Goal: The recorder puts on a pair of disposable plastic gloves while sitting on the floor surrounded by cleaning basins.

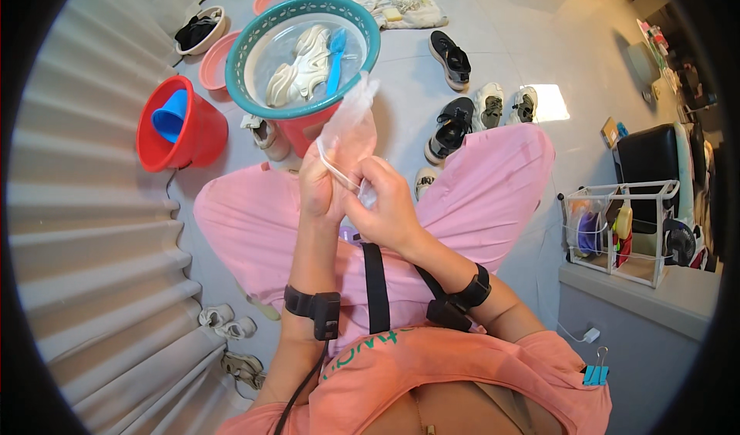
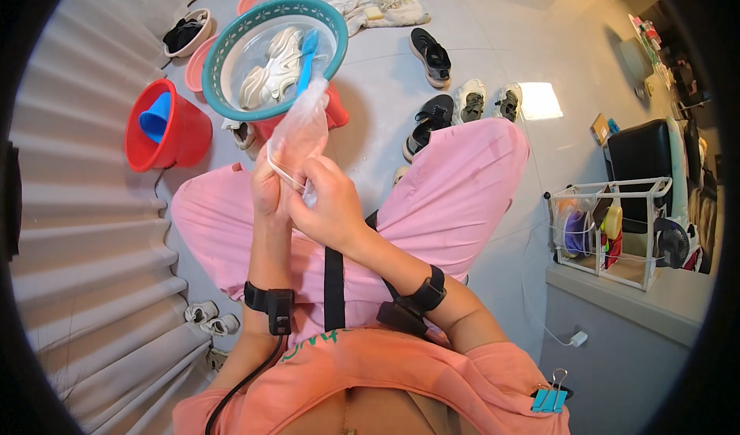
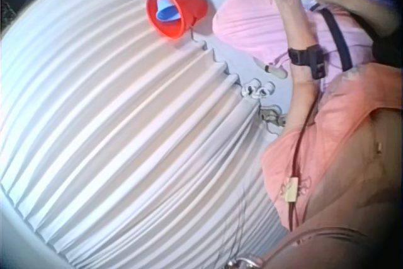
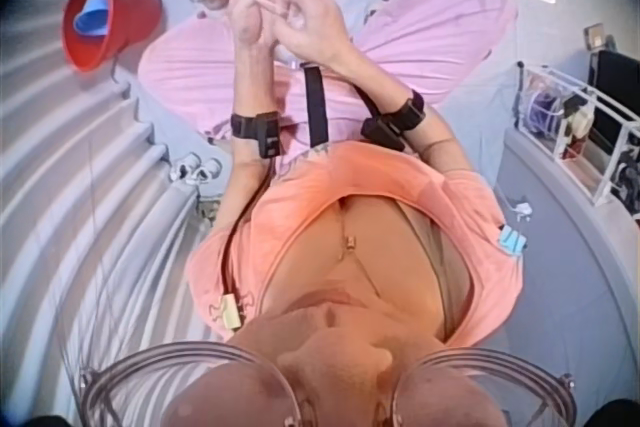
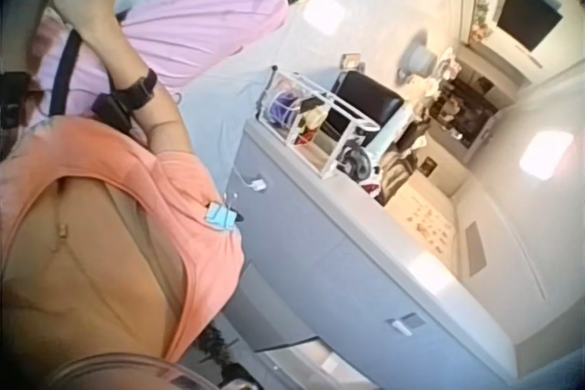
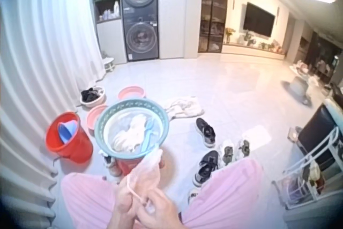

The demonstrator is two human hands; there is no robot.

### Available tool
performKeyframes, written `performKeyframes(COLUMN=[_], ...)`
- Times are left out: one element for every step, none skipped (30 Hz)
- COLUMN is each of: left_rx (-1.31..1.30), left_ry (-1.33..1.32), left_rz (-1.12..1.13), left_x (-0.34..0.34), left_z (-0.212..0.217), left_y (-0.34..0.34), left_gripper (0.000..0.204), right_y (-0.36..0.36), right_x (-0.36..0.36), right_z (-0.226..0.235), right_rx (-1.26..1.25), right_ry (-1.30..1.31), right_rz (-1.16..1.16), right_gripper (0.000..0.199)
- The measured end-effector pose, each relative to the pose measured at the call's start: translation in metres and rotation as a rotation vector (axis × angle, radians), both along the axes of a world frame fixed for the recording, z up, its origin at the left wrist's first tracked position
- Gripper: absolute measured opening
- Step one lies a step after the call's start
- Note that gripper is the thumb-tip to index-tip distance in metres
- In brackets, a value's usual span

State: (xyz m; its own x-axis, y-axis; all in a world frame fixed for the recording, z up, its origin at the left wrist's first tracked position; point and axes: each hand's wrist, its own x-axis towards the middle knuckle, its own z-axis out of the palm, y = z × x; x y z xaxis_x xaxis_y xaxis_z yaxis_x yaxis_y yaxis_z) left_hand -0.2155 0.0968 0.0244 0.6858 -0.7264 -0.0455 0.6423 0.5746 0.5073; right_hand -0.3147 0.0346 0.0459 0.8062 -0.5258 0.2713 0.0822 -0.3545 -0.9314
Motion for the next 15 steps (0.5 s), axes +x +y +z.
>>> performKeyframes(left_rx=[-0.009, -0.075, 0.013, 0.045, 0.084, 0.122, 0.168, 0.293, 0.36, 0.267, 0.224, 0.189, 0.252, 0.323, 0.375], left_ry=[-0.008, -0.043, -0.033, -0.049, -0.055, -0.032, 0.002, 0.073, 0.008, -0.058, -0.088, -0.122, -0.082, -0.047, -0.025], left_rz=[0.056, 0.103, 0.149, 0.186, 0.222, 0.213, 0.201, 0.201, 0.181, 0.151, 0.129, 0.093, 0.021, -0.065, -0.107], left_x=[0.0, 0.001, 0.003, 0.005, 0.006, 0.007, 0.007, 0.006, 0.005, 0.004, 0.003, 0.002, 0.003, 0.005, 0.006], left_z=[0.002, 0.003, 0.003, 0.001, -0.001, -0.003, -0.005, -0.007, -0.008, -0.008, -0.007, -0.005, -0.002, 0.002, 0.006], left_y=[-0.004, -0.009, -0.014, -0.019, -0.022, -0.024, -0.026, -0.028, -0.029, -0.031, -0.032, -0.033, -0.031, -0.026, -0.025], left_gripper=[0.036, 0.035, 0.034, 0.033, 0.032, 0.031, 0.031, 0.031, 0.04, 0.044, 0.048, 0.052, 0.053, 0.055, 0.056], right_y=[-0.001, -0.002, -0.003, -0.004, -0.005, -0.005, -0.007, -0.007, -0.009, -0.009, -0.01, -0.01, -0.01, -0.01, -0.009], right_x=[0.002, 0.004, 0.006, 0.008, 0.009, 0.009, 0.009, 0.009, 0.008, 0.006, 0.005, 0.003, 0.002, 0.001, -0.001], right_z=[0.002, 0.003, 0.003, 0.003, 0.003, 0.002, 0.001, 0.0, -0.001, -0.003, -0.004, -0.005, -0.005, -0.006, -0.007], right_rx=[0.01, 0.019, 0.022, 0.025, 0.036, 0.038, 0.047, 0.07, 0.059, 0.062, 0.074, 0.067, 0.069, 0.071, 0.085], right_ry=[-0.007, -0.014, -0.023, -0.03, -0.037, -0.037, -0.036, -0.025, -0.034, -0.035, -0.037, -0.036, -0.036, -0.037, -0.026], right_rz=[-0.004, -0.006, -0.023, -0.04, -0.047, -0.051, -0.049, -0.049, -0.047, -0.046, -0.048, -0.037, -0.027, -0.015, -0.008], right_gripper=[0.014, 0.014, 0.014, 0.015, 0.015, 0.015, 0.015, 0.015, 0.014, 0.014, 0.014, 0.013, 0.013, 0.013, 0.013])
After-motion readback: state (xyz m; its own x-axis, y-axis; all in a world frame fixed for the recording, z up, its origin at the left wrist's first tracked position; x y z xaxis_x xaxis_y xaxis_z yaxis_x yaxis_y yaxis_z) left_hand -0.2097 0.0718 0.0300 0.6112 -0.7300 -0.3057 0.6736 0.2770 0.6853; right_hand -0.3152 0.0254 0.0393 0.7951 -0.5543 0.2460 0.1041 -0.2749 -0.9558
